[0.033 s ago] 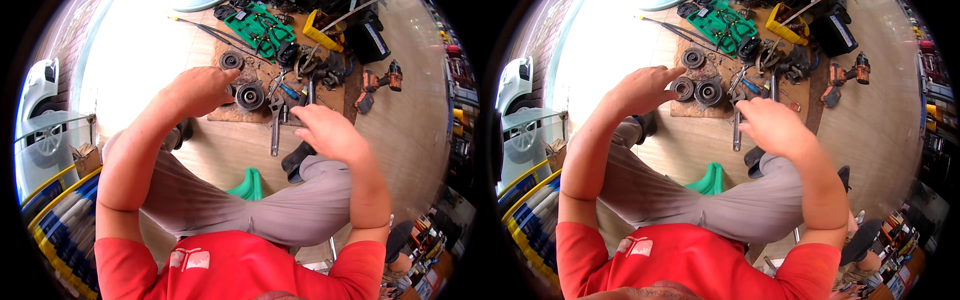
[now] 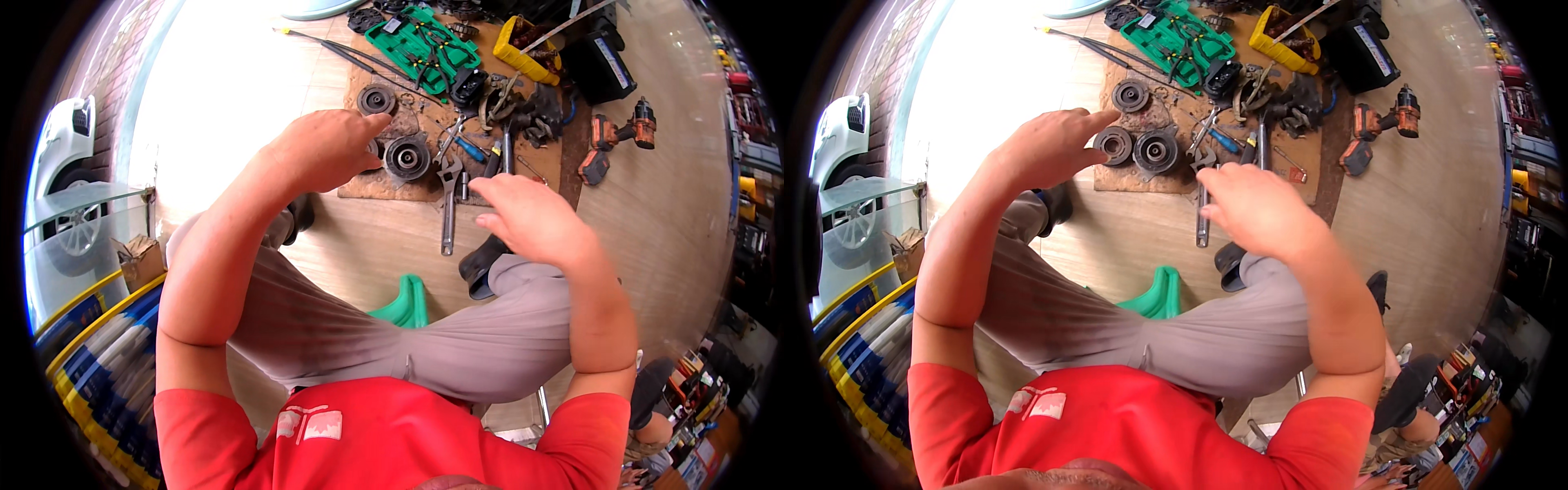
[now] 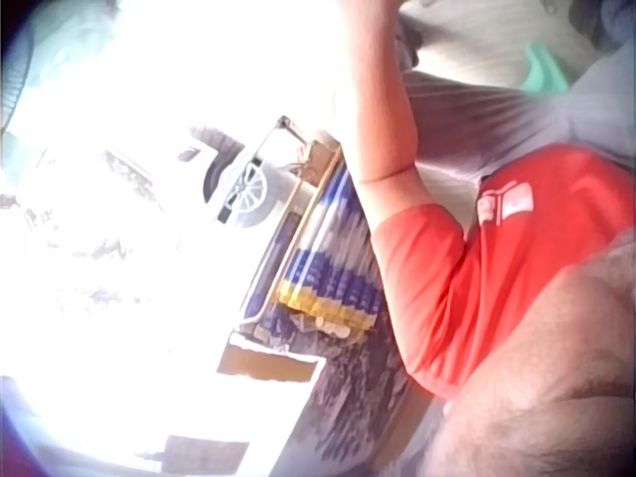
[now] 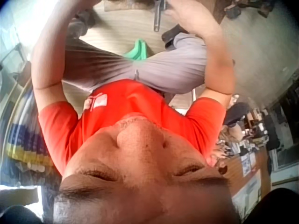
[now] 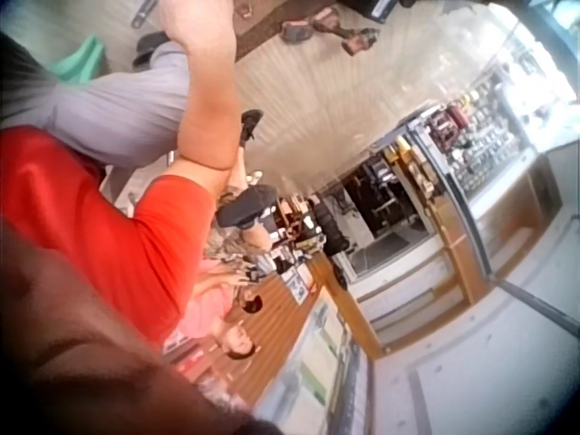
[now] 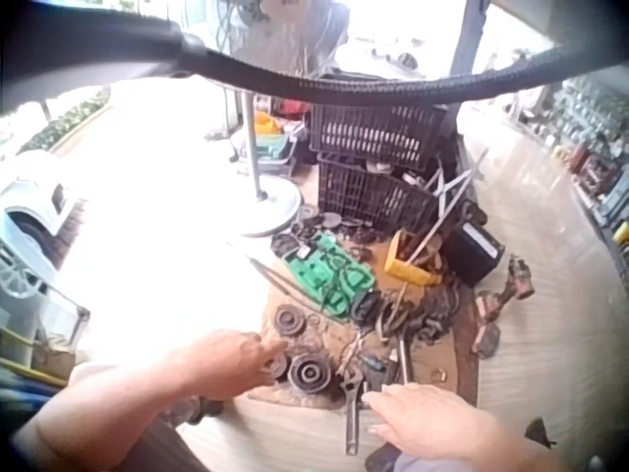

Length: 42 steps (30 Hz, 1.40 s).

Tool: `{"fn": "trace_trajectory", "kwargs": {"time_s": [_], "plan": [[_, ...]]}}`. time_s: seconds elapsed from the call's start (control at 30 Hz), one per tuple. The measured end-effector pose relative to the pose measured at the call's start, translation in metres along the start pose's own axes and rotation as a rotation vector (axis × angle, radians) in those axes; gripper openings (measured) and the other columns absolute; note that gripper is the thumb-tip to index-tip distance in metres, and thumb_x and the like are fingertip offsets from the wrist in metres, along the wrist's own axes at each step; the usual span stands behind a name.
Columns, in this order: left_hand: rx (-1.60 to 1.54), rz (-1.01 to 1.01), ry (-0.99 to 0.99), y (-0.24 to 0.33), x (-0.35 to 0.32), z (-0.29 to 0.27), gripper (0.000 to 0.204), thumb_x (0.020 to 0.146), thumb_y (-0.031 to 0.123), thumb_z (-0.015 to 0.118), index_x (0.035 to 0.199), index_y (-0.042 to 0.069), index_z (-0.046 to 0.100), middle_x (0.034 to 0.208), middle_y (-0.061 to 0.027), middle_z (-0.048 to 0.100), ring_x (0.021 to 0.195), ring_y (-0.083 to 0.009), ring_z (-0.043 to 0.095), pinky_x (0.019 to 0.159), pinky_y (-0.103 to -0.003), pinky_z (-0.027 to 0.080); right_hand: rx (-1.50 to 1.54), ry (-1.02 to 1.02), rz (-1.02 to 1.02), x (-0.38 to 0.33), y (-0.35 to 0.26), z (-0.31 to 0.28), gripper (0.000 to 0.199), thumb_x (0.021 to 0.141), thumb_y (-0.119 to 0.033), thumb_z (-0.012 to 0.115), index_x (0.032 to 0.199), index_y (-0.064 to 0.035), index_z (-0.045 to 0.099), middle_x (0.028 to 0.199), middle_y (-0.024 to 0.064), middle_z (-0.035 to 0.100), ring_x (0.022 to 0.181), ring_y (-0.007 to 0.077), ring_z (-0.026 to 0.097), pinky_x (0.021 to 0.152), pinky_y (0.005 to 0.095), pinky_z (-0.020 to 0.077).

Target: The person uses an adjustable wrench to loosen a nut on a mechanical assembly and then handles and points to several components including a clutch-like circular part.

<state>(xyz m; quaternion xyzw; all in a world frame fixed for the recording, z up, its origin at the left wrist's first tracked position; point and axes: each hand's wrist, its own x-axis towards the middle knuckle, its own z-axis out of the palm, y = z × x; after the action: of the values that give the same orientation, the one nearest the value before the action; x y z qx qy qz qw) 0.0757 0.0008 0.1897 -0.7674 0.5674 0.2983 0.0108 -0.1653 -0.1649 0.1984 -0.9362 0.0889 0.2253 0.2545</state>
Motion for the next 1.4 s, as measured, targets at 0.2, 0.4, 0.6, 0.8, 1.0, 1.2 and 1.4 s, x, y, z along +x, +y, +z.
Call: {"fn": "trace_trajectory", "kwargs": {"time_s": [0.2, 0.4, 0.6, 0.8, 1.0, 1.2, 1.4], "plan": [[0.004, -0.011, -0.005, 0.000, -0.001, -0.001, 0.056, 0.092, 0.027, 0.067, 0.142, 0.010, 0.050, 0.106, -0.0200, 0.067, 0.104, -0.0372, 0.063, 0.092, -0.045, 0.049, -0.051, -0.072, -0.011, 0.008, -0.006, 0.011, 0.030, 0.094, -0.025, 0.065, 0.114, -0.0035, 0.056, 0.109, 0.0164, 0.063, 0.108, 0.0367, 0.060, 0.093, 0.0473, 0.0496], [0.024, 0.034, 0.069, 0.000, -0.003, 0.001, 0.053, 0.091, 0.024, 0.068, 0.138, 0.004, 0.053, 0.100, -0.0192, 0.072, 0.101, -0.0369, 0.067, 0.088, -0.045, 0.052, -0.047, -0.058, -0.022, 0.009, -0.006, 0.015, 0.026, 0.095, -0.025, 0.064, 0.106, -0.0034, 0.057, 0.108, 0.0170, 0.063, 0.107, 0.0369, 0.061, 0.093, 0.0474, 0.0497], [0.028, 0.044, 0.071, -0.003, -0.003, 0.002, 0.054, 0.091, 0.024, 0.069, 0.138, 0.004, 0.053, 0.102, -0.0198, 0.071, 0.101, -0.0369, 0.067, 0.088, -0.045, 0.053, -0.046, -0.058, -0.043, 0.010, -0.006, 0.015, 0.026, 0.095, -0.025, 0.064, 0.105, -0.0031, 0.057, 0.107, 0.0173, 0.063, 0.106, 0.0377, 0.061, 0.093, 0.0483, 0.0498], [0.011, 0.069, 0.068, -0.004, -0.003, 0.001, 0.052, 0.090, 0.023, 0.069, 0.135, 0.003, 0.054, 0.100, -0.0213, 0.071, 0.099, -0.0370, 0.068, 0.088, -0.045, 0.053, -0.051, -0.041, -0.052, 0.010, -0.008, 0.013, 0.026, 0.095, -0.026, 0.064, 0.106, -0.0033, 0.056, 0.106, 0.0175, 0.063, 0.105, 0.0385, 0.061, 0.091, 0.0492, 0.0504], [0.016, 0.069, 0.056, -0.003, -0.002, 0.000, 0.050, 0.089, 0.024, 0.069, 0.132, 0.002, 0.055, 0.097, -0.0205, 0.071, 0.097, -0.0376, 0.068, 0.084, -0.046, 0.054, -0.044, -0.033, -0.051, 0.009, -0.008, 0.011, 0.027, 0.094, -0.025, 0.065, 0.108, -0.0041, 0.056, 0.105, 0.0173, 0.064, 0.105, 0.0382, 0.062, 0.090, 0.0491, 0.0508], [0.015, 0.063, -0.005, -0.004, -0.001, -0.001, 0.052, 0.088, 0.023, 0.068, 0.134, 0.005, 0.050, 0.098, -0.0214, 0.068, 0.098, -0.0385, 0.066, 0.086, -0.048, 0.051, -0.048, -0.023, -0.040, 0.007, -0.012, 0.007, 0.028, 0.093, -0.025, 0.066, 0.110, -0.0047, 0.056, 0.103, 0.0169, 0.064, 0.104, 0.0383, 0.062, 0.089, 0.0486, 0.0511], [0.026, 0.040, -0.038, 0.000, -0.001, -0.003, 0.055, 0.089, 0.023, 0.067, 0.138, 0.007, 0.049, 0.098, -0.0211, 0.068, 0.098, -0.0383, 0.066, 0.085, -0.048, 0.051, -0.056, -0.006, -0.061, 0.005, -0.012, 0.008, 0.029, 0.093, -0.026, 0.066, 0.111, -0.0049, 0.056, 0.105, 0.0165, 0.063, 0.103, 0.0376, 0.062, 0.089, 0.0478, 0.0512]]}}
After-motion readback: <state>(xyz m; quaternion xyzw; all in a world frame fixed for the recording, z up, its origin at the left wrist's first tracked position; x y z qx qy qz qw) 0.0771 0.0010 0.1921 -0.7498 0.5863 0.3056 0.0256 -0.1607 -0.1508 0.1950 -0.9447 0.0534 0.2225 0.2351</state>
